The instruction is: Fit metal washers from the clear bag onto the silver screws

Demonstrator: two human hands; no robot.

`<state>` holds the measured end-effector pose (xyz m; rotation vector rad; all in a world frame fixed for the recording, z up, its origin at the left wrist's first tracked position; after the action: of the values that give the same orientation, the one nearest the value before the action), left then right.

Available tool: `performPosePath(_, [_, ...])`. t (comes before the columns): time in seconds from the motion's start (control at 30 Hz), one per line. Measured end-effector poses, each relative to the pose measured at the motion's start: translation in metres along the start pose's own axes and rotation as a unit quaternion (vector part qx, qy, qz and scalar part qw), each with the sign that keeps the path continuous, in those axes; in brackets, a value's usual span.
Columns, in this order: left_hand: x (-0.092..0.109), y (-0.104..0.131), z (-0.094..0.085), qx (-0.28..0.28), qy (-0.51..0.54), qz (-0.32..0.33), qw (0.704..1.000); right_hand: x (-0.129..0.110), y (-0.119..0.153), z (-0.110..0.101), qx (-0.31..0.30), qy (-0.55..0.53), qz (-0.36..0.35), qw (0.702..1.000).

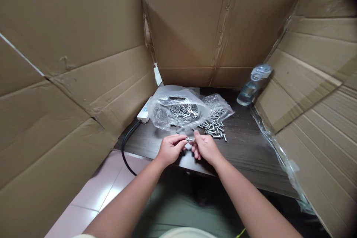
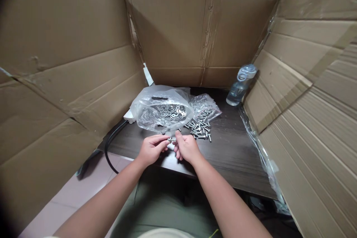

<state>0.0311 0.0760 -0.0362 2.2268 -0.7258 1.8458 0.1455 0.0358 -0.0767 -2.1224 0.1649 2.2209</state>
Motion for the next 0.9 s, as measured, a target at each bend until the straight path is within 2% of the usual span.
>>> performPosePath(0.1, [-0.004,-0.001,-0.004,0.023,0.014,-0.021,0.999,-0.002,0.0,-0.004,0.012,-0.055,-0.018,0.998])
performPosePath(0.23, [-0.005,-0.002,-0.004,0.02,0.025,-0.028,0.999,-0.016,0.003,-0.006,-0.001,-0.05,-0.077,0.996])
performPosePath(0.47, [-0.003,-0.001,0.0,-0.003,0.017,-0.013,1.0,-0.008,0.0,-0.006,0.017,0.071,-0.045,0.996])
performPosePath(0.57, [-0.005,-0.001,-0.004,0.02,0.021,-0.027,0.999,0.0,-0.001,-0.008,0.031,0.02,-0.021,0.999])
performPosePath(0.7, [-0.006,-0.001,-0.007,0.038,0.035,-0.044,0.998,-0.012,0.002,-0.002,-0.007,-0.063,-0.059,0.996])
performPosePath(0.8, [-0.006,-0.002,-0.004,0.023,0.038,-0.043,0.998,-0.018,0.004,-0.001,-0.015,-0.066,-0.071,0.995])
performPosePath(0.9, [-0.008,-0.001,-0.002,0.01,0.046,-0.052,0.998,-0.012,0.003,-0.002,-0.009,-0.019,-0.049,0.999])
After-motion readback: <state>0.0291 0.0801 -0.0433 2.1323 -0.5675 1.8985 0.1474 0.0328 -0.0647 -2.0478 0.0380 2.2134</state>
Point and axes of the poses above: each hand's wrist, its own y-axis away from the middle knuckle, its own z-axis out of the palm, x = y × z, the point moved 10 cm from there along -y, towards the middle knuckle, and after that the axes turned 6 degrees about -z, right-handed, at the moved point
